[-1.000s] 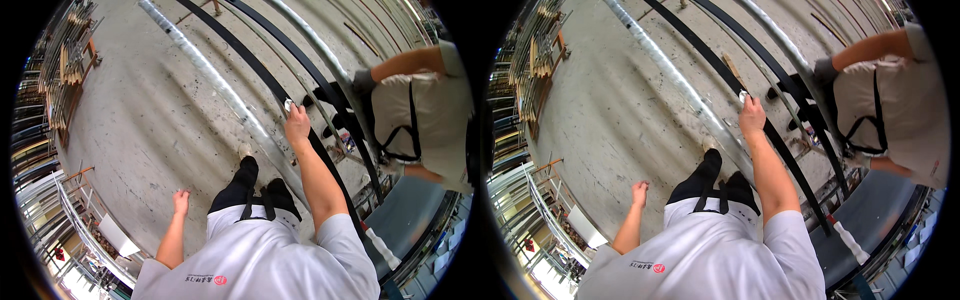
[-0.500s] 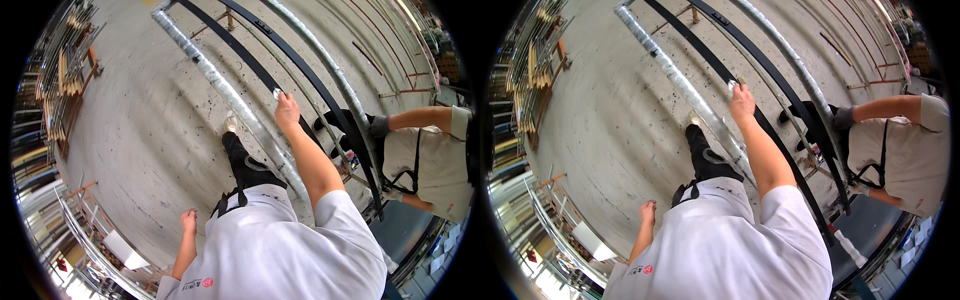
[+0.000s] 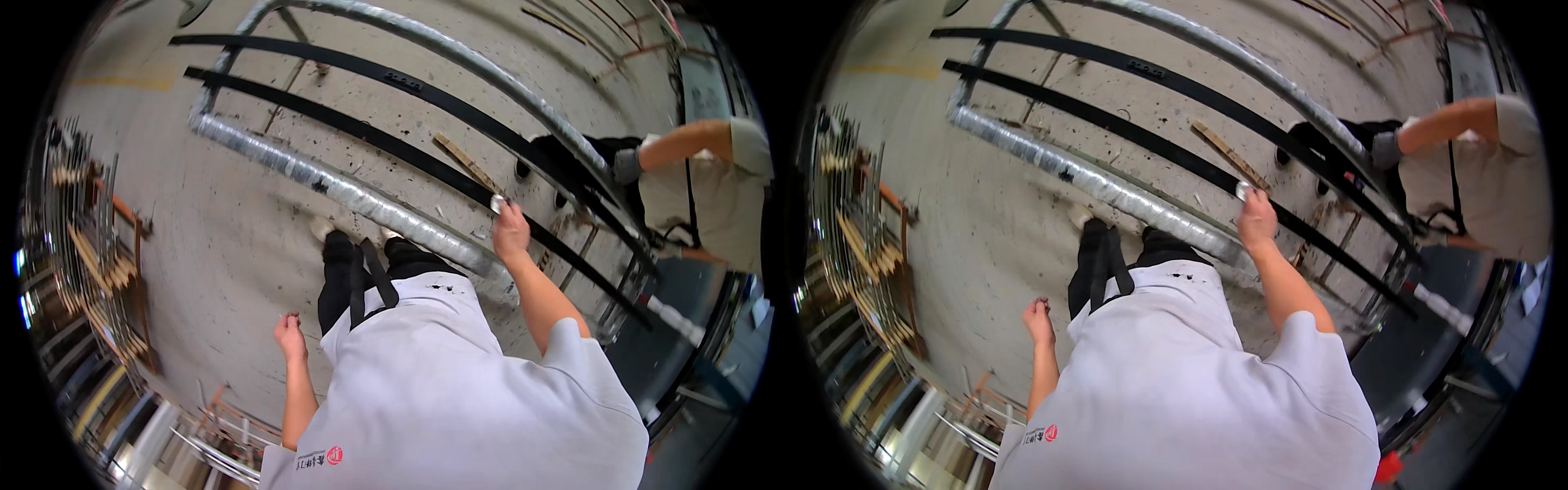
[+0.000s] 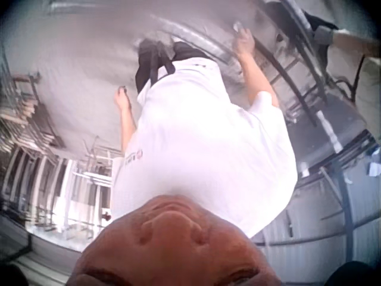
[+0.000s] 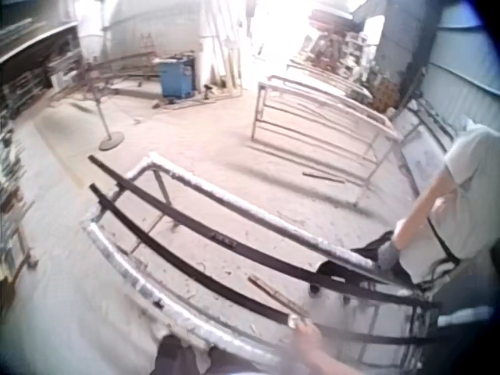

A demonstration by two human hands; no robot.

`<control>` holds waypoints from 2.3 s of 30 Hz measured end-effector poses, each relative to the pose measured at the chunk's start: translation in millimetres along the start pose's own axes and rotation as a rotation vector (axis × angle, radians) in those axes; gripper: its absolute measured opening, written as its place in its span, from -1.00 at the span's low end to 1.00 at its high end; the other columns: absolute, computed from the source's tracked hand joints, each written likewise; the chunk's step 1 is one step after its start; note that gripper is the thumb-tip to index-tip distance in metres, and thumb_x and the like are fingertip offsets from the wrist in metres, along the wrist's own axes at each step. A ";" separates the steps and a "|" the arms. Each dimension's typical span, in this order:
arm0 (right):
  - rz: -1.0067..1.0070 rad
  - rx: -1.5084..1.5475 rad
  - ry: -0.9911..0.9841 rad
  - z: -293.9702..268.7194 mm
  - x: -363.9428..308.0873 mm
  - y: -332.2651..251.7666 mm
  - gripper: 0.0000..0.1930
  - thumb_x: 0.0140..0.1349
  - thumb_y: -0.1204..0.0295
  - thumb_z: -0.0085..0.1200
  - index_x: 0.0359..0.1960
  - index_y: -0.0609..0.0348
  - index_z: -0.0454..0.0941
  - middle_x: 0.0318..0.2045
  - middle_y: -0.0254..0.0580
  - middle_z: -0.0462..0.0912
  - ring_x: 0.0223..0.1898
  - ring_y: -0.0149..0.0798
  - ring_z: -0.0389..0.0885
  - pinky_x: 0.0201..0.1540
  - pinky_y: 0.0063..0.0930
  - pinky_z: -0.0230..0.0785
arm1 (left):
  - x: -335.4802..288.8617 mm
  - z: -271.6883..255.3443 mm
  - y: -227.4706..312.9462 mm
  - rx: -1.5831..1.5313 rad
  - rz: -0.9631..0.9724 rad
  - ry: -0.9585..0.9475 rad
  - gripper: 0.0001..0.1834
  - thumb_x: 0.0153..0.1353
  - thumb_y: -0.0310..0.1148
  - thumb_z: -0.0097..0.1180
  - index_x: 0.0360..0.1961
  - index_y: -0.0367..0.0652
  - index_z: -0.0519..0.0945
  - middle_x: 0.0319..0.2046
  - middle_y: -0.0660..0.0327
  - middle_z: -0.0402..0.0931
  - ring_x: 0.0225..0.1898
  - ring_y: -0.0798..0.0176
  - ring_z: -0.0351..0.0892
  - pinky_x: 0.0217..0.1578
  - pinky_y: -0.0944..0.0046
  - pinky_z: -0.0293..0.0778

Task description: The person wipes down several long black metal frames using a white cloth and a small bottle of liquid, cleaning the surfaces and edges one at a time while another person assists by holding the frames.

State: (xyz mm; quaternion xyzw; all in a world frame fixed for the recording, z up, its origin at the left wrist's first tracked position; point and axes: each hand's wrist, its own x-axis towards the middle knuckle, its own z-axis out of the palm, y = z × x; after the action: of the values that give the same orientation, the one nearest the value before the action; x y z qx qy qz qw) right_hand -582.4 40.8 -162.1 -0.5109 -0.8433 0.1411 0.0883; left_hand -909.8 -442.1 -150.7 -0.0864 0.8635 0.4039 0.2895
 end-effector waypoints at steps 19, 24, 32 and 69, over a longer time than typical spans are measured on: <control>-0.040 0.210 0.187 123.6 187.3 -360.7 -0.84 0.16 0.60 0.03 -0.23 0.18 0.58 -0.39 -0.04 0.55 -0.30 0.06 0.62 -0.28 -0.12 0.53 | 350.8 160.3 461.0 0.354 1.517 -0.514 -0.80 0.14 -0.56 0.10 -0.19 -0.29 0.64 -0.28 0.06 0.62 -0.20 -0.09 0.51 -0.08 0.04 0.41; 0.211 0.149 0.199 111.8 139.4 -323.4 -0.77 0.14 0.64 0.00 -0.20 0.17 0.61 -0.30 0.02 0.61 -0.23 0.13 0.63 -0.19 -0.03 0.52 | 411.2 169.3 462.5 0.472 1.493 -0.545 -0.79 0.16 -0.54 0.09 -0.17 -0.30 0.63 -0.28 0.03 0.60 -0.22 -0.16 0.49 -0.01 0.02 0.40; 0.399 -0.025 0.187 128.7 148.1 -343.5 -0.77 0.16 0.53 0.14 -0.12 0.09 0.60 -0.28 -0.08 0.53 -0.30 0.09 0.61 -0.31 -0.06 0.50 | 407.9 124.1 450.8 0.338 1.324 -0.598 -0.72 0.11 -0.56 0.18 -0.11 -0.24 0.66 -0.23 0.05 0.64 -0.19 -0.04 0.54 -0.04 0.03 0.46; 0.096 0.190 0.068 269.5 406.5 -783.5 -0.85 0.18 0.55 0.05 -0.21 0.12 0.57 -0.38 -0.04 0.59 -0.37 0.11 0.65 -0.35 0.00 0.51 | 681.8 -89.7 509.5 0.137 0.354 -0.726 -0.75 0.30 -0.44 0.04 -0.21 -0.38 0.71 -0.31 0.23 0.70 -0.23 0.37 0.60 -0.07 0.34 0.49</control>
State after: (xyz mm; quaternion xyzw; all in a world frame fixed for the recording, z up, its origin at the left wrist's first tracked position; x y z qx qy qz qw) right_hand -1505.0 18.2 -157.5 -0.5447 -0.7971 0.2071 0.1582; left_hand -1700.9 -115.8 -163.8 0.2313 0.7318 0.3932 0.5063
